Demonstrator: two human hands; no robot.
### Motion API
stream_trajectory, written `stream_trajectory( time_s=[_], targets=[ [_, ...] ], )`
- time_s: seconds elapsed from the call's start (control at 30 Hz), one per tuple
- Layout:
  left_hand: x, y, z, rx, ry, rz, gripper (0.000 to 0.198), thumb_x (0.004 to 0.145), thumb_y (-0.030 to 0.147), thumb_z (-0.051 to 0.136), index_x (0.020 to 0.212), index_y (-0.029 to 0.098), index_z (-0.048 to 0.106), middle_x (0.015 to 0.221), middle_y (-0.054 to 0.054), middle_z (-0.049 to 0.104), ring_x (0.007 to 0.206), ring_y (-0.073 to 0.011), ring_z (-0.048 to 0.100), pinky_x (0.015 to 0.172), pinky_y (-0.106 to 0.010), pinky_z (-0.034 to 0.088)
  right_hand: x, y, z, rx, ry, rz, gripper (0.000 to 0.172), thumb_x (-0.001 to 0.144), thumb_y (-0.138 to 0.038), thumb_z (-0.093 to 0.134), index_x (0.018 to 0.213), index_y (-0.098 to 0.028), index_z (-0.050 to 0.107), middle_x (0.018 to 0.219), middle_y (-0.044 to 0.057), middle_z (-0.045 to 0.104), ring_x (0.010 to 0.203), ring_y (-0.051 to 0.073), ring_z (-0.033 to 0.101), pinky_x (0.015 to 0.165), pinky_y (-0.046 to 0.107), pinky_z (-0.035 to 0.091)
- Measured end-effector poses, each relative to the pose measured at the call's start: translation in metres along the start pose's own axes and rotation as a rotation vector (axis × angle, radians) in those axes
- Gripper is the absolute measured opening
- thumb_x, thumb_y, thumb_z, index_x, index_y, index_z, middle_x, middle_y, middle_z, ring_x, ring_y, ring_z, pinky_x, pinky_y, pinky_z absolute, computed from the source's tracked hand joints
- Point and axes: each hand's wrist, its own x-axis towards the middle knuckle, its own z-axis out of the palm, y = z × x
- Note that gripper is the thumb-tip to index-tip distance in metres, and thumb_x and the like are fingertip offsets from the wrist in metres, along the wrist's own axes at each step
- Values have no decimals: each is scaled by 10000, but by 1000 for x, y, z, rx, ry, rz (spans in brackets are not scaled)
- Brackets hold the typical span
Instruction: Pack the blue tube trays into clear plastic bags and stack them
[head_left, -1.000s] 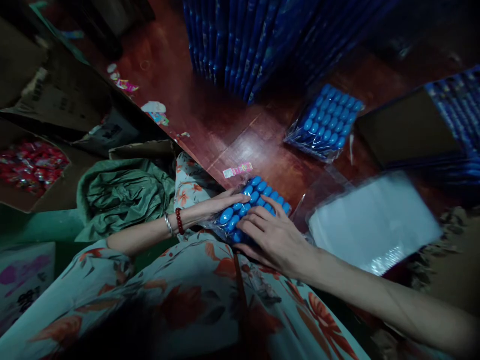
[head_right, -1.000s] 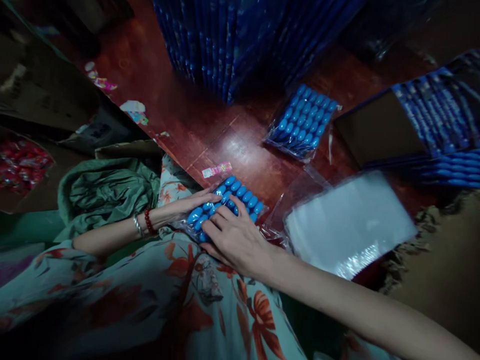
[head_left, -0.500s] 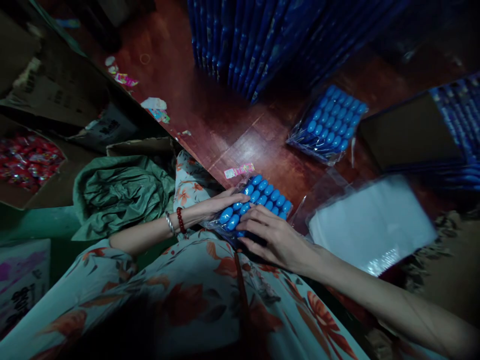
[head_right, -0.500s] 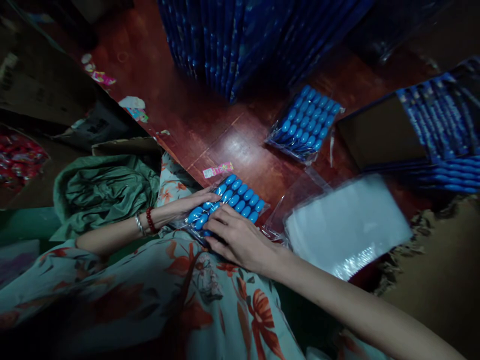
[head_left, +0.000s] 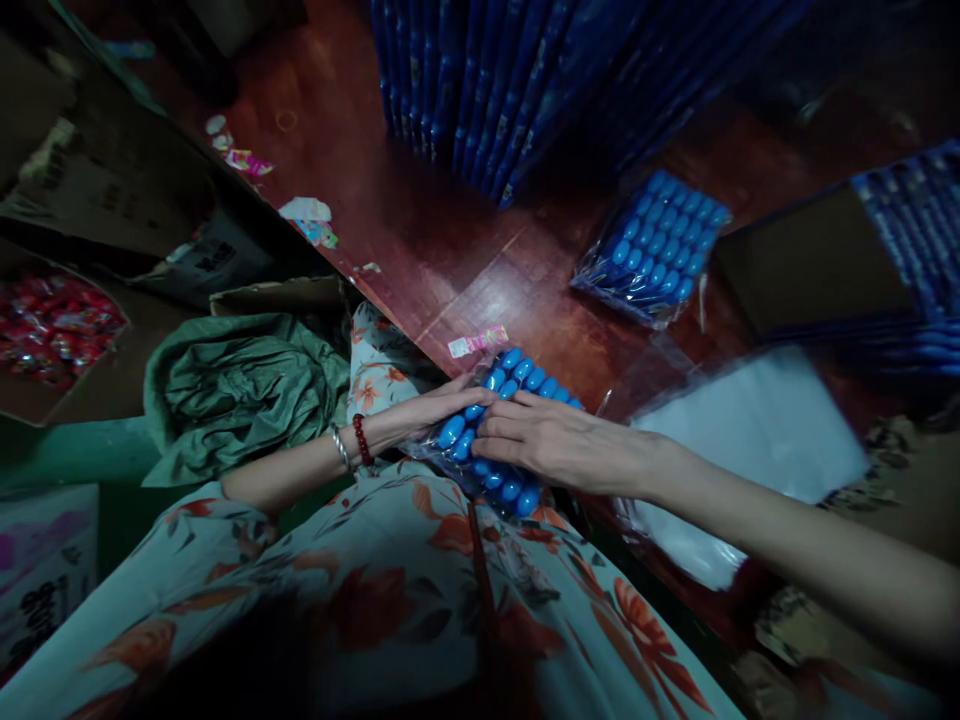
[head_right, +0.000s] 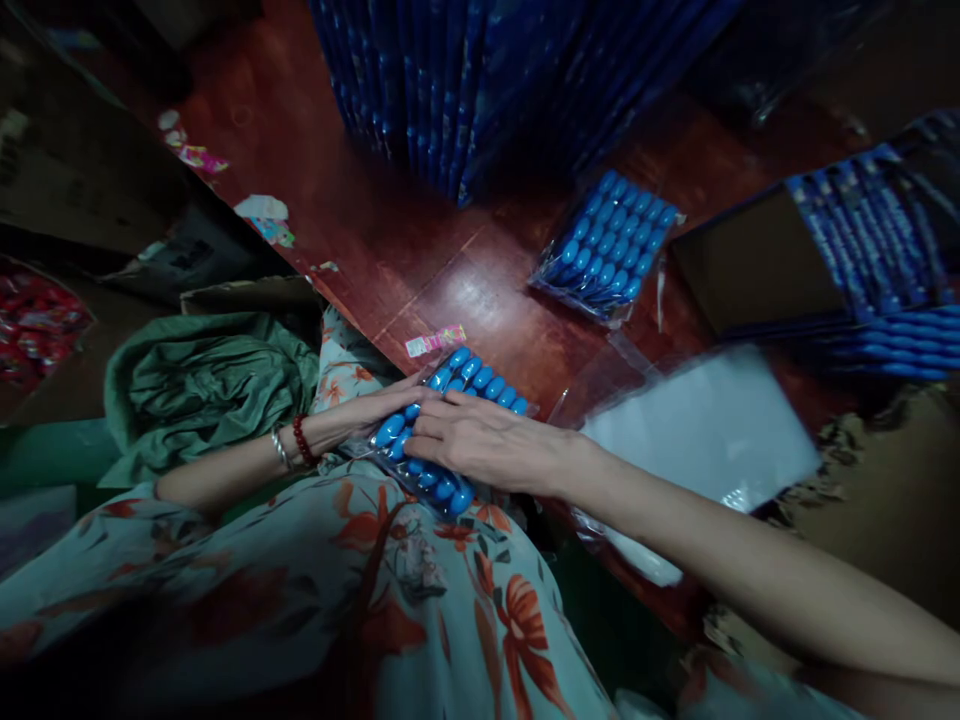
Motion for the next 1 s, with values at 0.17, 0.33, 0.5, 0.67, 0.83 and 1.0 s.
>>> stream_trajectory(
  time_s=[0.17, 0.33, 0.5, 0.67, 0.83, 1.0],
  targets=[
    [-1, -3, -2, 24, -16, 25, 656, 812, 452, 587, 1409, 283, 374, 1497, 12, 357, 1398, -226, 277, 1185, -374, 182, 3, 10, 8, 45, 38, -52, 299, 917, -110, 382, 1154, -113, 565, 1048, 95, 614, 1026, 200, 506, 949, 383, 396],
    [-3, 6, 2, 24, -71, 31, 680, 808, 451, 580, 1420, 258, 353, 1525, -4, 297, 1413, -242, 235, 1186, -407, 164, -1, 12, 13, 11, 58, -81, 303, 931, -118, 356, 1171, -128, 542, 1049, 81, 606, 1051, 181, 501, 948, 365, 406],
    [-7, 18, 9, -8, 14, -5, 584, 786, 375, 604, 1340, 251, 466, 1441, 0, 448, 1381, -253, 314, 1164, -405, 228, 5, -16, 13, -373, 42, -65, 285, 934, -111, 325, 1045, -123, 587, 890, 77, 621, 876, 201, 554, 842, 407, 446],
    [-3, 16, 10, -31, 12, -39, 521, 790, 356, 616, 1291, 262, 512, 1352, -8, 543, 1342, -240, 382, 1152, -419, 260, 10, -23, 9, -434, 30, -142, 261, 912, -84, 354, 995, -132, 597, 807, 71, 609, 767, 187, 551, 686, 334, 464],
    [-4, 11, 11, -16, -20, -54, 569, 759, 369, 672, 1284, 224, 510, 1393, -43, 497, 1325, -232, 394, 1155, -410, 243, 7, -6, 5, -159, -60, -212, 137, 895, -111, 476, 894, -164, 602, 850, 40, 601, 814, 160, 569, 759, 293, 487],
    [-13, 10, 12, -283, 41, -139, 605, 745, 320, 686, 1302, 211, 477, 1290, -84, 585, 1170, -245, 549, 1037, -415, 407, -5, 0, 18, 61, 267, -127, 261, 928, -106, 383, 1061, -148, 604, 992, 80, 644, 959, 165, 587, 801, 311, 509]
  ],
)
